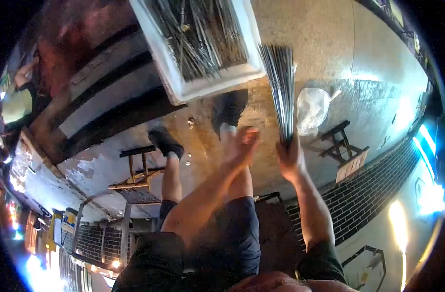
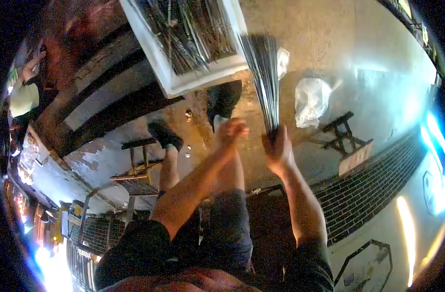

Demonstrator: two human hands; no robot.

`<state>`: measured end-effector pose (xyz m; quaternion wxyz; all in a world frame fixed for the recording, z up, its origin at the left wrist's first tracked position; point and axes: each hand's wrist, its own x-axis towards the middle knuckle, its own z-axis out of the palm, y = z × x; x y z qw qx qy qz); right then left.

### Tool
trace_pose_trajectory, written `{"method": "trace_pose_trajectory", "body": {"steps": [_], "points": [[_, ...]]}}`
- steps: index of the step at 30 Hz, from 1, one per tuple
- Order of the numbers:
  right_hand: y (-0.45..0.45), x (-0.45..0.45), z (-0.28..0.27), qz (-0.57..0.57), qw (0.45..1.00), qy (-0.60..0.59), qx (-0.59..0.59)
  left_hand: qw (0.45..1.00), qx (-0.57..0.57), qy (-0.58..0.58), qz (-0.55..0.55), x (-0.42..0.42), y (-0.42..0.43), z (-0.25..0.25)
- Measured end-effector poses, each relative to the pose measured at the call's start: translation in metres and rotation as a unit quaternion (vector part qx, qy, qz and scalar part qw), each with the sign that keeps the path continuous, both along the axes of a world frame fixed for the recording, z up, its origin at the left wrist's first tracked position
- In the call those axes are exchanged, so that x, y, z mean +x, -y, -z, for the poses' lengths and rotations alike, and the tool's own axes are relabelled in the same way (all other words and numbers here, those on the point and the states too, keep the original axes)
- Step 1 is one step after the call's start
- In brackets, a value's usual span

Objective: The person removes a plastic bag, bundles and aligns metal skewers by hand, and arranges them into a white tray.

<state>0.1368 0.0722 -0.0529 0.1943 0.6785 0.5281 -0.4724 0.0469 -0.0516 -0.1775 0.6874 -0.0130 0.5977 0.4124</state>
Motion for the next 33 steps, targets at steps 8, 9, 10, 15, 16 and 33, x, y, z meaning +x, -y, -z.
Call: {"method": "trace_pose_trajectory", "body": {"steps": [8,9,10,15,16,33], "points": [[-0.115,-0.144,0.148,-0.177,0.957,-0.021,0.231,0.969,-0.075,-0.202,0.122,-0.143,0.105,0.010],[-0.126,-0.167,0.146,-0.127,0.980,-0.001,0.156,0.965,-0.103,-0.190,0.147,-0.154,0.115,0.006],[-0.127,-0.167,0.170,-0.191,0.960,0.022,0.206,0.960,-0.130,-0.179,0.172,-0.166,0.126,0.004],[-0.109,-0.206,0.192,-0.317,0.897,0.088,0.295,0.956,-0.103,-0.219,0.167,-0.174,0.209,0.039],[-0.099,-0.216,0.203,-0.322,0.902,0.085,0.274,0.964,-0.084,-0.205,0.149,-0.173,0.221,0.045],[-0.038,-0.284,0.215,-0.234,0.937,0.121,0.229,0.966,-0.198,-0.105,0.125,-0.161,0.235,0.048]]}}
